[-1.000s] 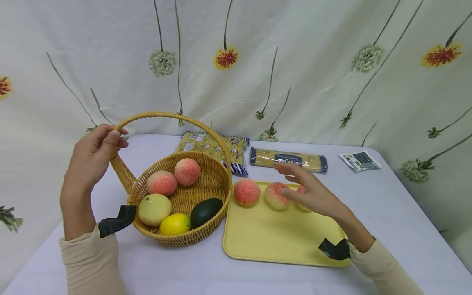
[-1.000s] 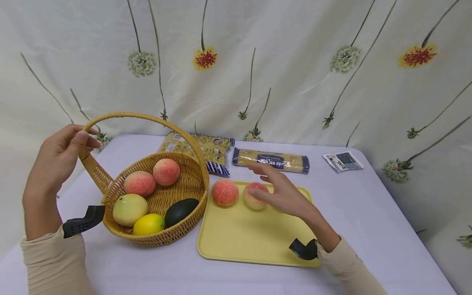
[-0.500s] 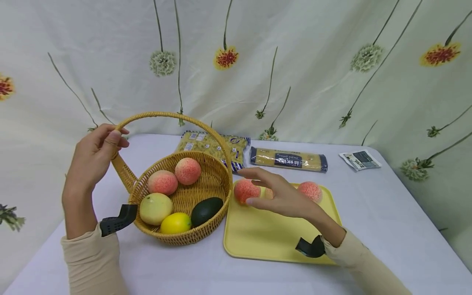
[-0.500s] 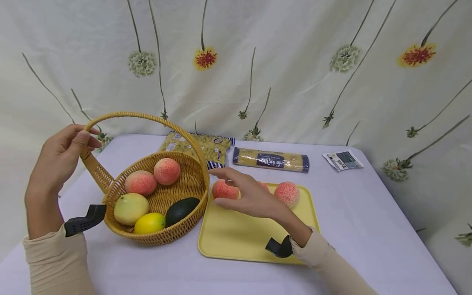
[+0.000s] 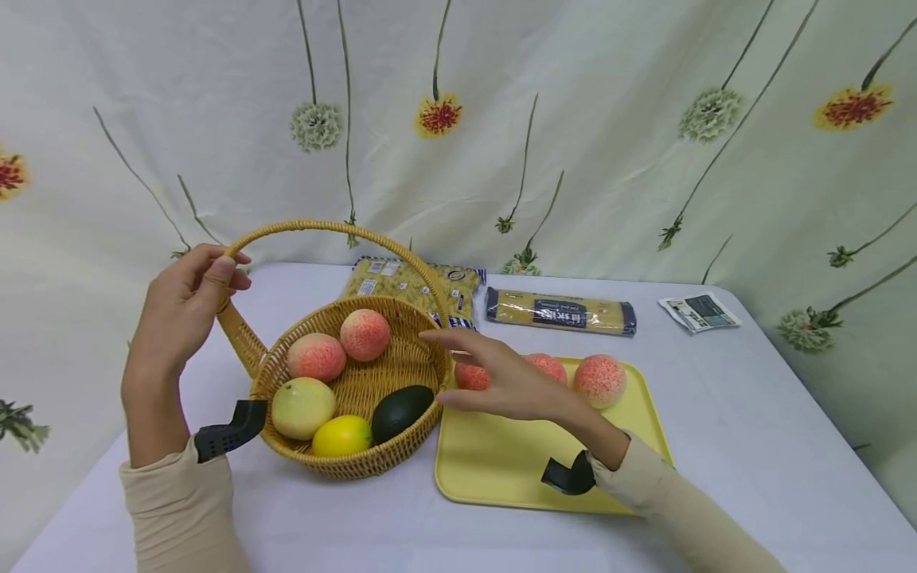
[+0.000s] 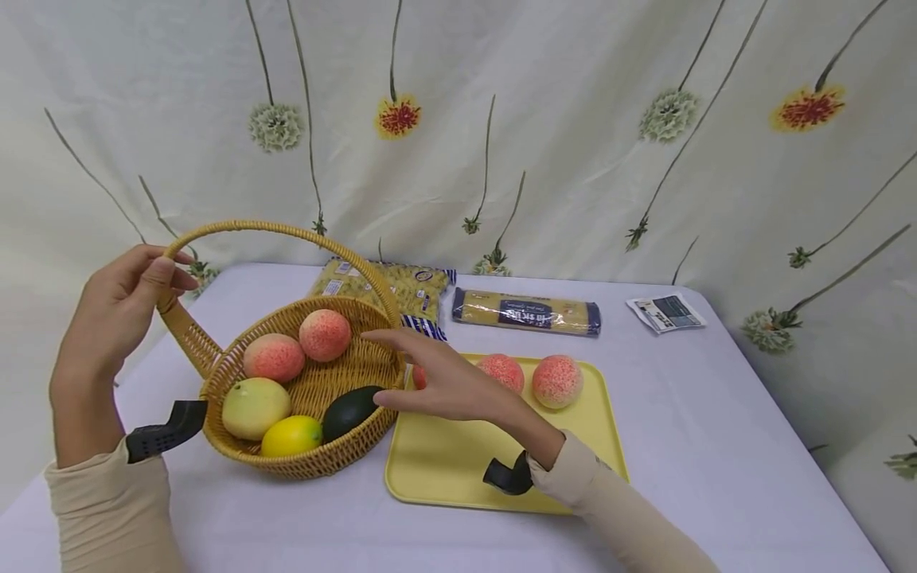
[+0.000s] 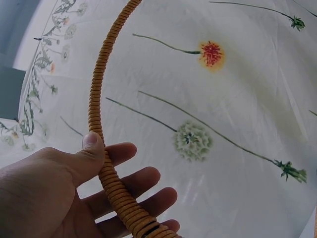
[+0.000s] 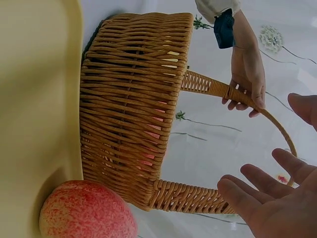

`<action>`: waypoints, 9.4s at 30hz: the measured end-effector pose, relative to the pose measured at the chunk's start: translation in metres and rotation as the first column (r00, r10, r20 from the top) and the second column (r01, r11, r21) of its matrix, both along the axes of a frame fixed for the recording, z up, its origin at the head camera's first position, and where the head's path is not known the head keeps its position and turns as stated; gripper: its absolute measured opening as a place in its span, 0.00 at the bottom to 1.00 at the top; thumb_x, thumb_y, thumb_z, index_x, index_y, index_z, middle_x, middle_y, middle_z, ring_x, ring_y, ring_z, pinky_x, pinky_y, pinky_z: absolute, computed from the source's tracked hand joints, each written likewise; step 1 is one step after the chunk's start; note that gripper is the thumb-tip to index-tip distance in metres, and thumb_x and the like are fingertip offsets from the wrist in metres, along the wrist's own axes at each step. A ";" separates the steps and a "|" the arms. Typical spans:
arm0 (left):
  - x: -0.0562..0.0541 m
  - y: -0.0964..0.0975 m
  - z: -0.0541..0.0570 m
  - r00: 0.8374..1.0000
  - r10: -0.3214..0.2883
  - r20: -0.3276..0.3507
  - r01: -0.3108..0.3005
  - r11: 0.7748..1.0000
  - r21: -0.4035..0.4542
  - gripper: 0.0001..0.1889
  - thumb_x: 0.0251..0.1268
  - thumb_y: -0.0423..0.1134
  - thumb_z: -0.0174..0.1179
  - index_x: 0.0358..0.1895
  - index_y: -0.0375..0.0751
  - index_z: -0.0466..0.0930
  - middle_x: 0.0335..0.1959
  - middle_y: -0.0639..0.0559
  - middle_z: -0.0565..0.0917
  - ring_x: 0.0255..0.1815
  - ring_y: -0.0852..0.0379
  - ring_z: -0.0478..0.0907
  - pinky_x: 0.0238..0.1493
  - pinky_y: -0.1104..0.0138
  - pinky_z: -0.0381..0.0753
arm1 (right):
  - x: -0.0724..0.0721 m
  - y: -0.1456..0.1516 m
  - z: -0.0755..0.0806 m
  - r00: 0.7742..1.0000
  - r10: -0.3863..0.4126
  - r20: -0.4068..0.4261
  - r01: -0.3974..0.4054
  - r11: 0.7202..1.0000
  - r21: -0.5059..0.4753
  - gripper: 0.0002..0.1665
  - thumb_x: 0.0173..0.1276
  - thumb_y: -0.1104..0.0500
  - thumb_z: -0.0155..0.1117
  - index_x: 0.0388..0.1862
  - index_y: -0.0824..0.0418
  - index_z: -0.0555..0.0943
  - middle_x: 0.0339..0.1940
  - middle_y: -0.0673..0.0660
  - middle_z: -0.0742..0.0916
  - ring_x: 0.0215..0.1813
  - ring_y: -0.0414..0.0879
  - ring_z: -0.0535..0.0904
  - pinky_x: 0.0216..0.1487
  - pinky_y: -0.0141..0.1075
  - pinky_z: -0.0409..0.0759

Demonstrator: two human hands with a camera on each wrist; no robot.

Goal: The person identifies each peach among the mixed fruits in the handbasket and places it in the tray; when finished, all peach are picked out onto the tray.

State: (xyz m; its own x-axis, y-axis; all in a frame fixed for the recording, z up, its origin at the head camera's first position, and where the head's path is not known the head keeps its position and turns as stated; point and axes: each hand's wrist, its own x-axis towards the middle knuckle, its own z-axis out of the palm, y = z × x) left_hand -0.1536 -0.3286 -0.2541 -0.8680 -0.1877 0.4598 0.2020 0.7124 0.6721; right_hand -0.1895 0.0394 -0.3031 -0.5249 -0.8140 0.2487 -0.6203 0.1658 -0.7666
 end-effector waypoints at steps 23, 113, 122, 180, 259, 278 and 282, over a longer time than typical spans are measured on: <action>0.002 -0.002 -0.002 1.000 0.009 -0.001 -0.009 1.000 -0.002 0.18 0.76 0.49 0.44 0.53 0.42 0.75 0.34 0.62 0.78 0.41 0.67 0.73 0.40 0.71 0.66 | -0.014 -0.056 0.019 0.998 0.055 0.021 -0.055 0.998 -0.015 0.42 0.67 0.50 0.63 0.75 0.48 0.56 0.74 0.45 0.63 0.73 0.40 0.60 0.69 0.40 0.62; 0.000 0.000 0.000 1.000 0.012 -0.007 -0.012 1.000 -0.019 0.17 0.76 0.49 0.44 0.53 0.41 0.75 0.32 0.69 0.78 0.41 0.70 0.72 0.41 0.70 0.66 | -0.067 -0.150 0.012 0.984 -0.174 0.043 0.171 0.982 0.075 0.38 0.67 0.50 0.63 0.73 0.52 0.61 0.70 0.59 0.70 0.67 0.51 0.70 0.59 0.41 0.73; 0.000 0.000 0.000 1.000 0.010 -0.009 -0.011 1.000 -0.021 0.18 0.76 0.49 0.44 0.53 0.40 0.75 0.32 0.68 0.78 0.42 0.68 0.72 0.41 0.70 0.66 | -0.069 -0.153 0.006 0.975 -0.188 0.120 0.171 0.976 0.137 0.40 0.67 0.49 0.63 0.74 0.52 0.59 0.71 0.62 0.68 0.67 0.55 0.69 0.59 0.45 0.72; 0.002 0.000 0.001 1.000 0.014 0.007 -0.013 1.000 -0.022 0.19 0.76 0.50 0.43 0.54 0.42 0.74 0.34 0.62 0.79 0.43 0.59 0.70 0.41 0.69 0.67 | -0.068 -0.159 -0.017 0.987 -0.158 -0.021 0.145 0.837 0.527 0.41 0.64 0.53 0.66 0.73 0.56 0.62 0.59 0.56 0.77 0.57 0.46 0.66 0.44 0.32 0.73; 0.002 -0.001 0.001 1.000 0.002 0.005 -0.002 1.000 -0.023 0.20 0.76 0.51 0.43 0.55 0.42 0.74 0.38 0.47 0.80 0.44 0.61 0.70 0.41 0.72 0.68 | -0.006 -0.103 0.036 0.989 -0.058 -0.136 0.071 0.993 0.090 0.42 0.55 0.42 0.69 0.68 0.46 0.67 0.61 0.48 0.73 0.53 0.39 0.71 0.44 0.31 0.77; 0.001 -0.002 0.000 1.000 0.010 0.010 -0.010 1.000 -0.015 0.19 0.75 0.50 0.43 0.55 0.43 0.74 0.35 0.60 0.79 0.43 0.62 0.70 0.40 0.73 0.68 | -0.002 -0.061 0.027 0.998 -0.061 0.032 0.062 0.998 -0.028 0.40 0.56 0.49 0.73 0.66 0.51 0.67 0.57 0.48 0.77 0.54 0.41 0.75 0.45 0.32 0.80; 0.001 -0.002 0.000 1.000 0.013 0.011 -0.013 1.000 -0.020 0.19 0.76 0.51 0.43 0.55 0.43 0.74 0.35 0.61 0.78 0.43 0.61 0.70 0.40 0.73 0.68 | -0.002 -0.050 0.025 0.997 -0.045 0.069 0.049 0.997 -0.054 0.39 0.57 0.52 0.73 0.66 0.52 0.66 0.57 0.49 0.77 0.53 0.42 0.75 0.45 0.34 0.81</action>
State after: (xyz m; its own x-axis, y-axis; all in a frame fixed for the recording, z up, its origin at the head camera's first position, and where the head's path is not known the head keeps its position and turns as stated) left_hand -0.1525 -0.3307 -0.2546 -0.8705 -0.1898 0.4541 0.1853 0.7283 0.6597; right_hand -0.1912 -0.0101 -0.2784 -0.5792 -0.7742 0.2552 -0.5592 0.1496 -0.8154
